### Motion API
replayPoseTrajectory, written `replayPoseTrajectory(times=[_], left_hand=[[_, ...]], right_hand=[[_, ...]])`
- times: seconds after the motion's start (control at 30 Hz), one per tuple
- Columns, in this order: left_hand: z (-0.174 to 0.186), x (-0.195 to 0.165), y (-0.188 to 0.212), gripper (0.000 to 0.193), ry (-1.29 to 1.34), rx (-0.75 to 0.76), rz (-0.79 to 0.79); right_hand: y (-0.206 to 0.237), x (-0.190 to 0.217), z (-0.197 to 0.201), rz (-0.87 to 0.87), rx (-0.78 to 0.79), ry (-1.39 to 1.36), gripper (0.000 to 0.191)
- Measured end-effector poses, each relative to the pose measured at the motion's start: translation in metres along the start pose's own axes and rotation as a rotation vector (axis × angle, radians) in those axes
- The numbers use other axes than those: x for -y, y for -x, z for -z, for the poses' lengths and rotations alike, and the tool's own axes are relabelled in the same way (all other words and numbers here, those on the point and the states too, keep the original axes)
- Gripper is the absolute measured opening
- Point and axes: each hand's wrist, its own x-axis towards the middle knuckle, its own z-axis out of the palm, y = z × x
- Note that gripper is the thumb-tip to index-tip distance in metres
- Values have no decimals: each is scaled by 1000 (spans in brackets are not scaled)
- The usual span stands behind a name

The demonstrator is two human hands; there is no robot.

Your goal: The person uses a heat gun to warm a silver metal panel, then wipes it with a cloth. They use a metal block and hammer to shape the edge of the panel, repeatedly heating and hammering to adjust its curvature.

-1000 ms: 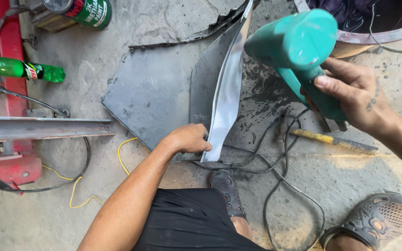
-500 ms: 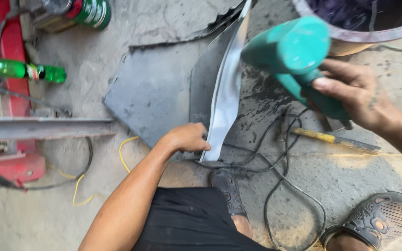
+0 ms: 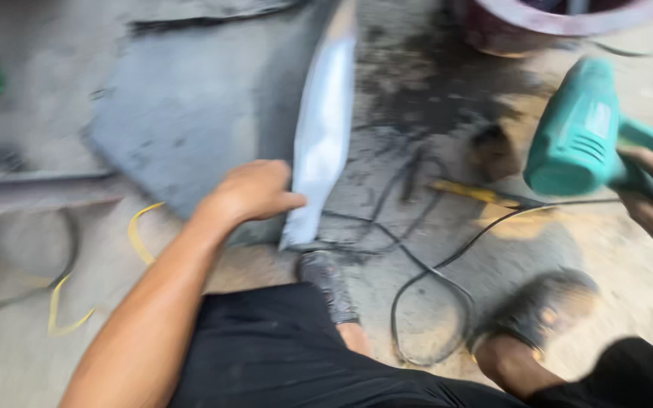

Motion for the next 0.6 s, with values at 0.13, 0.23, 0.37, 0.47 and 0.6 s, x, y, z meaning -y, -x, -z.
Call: replayPoseTrajectory(times=[0.13, 0.23, 0.37, 0.47, 0.6], left_hand=[[14, 0, -16, 66, 182, -200, 40], [13, 1, -39, 78, 377, -367, -136], [12, -6, -67, 78, 597, -380, -167], [18, -14, -85, 83, 674, -507, -153], [24, -10, -103, 84, 675, -606, -110]], right_hand=[[56, -10, -36, -315, -6, -20, 37], [58, -2, -45, -553, 5, -70, 43], [5, 19, -39, -520, 200, -45, 54], [-69, 41, -58, -371, 311, -19, 68], [-135, 65, -90, -743, 564, -161, 101]])
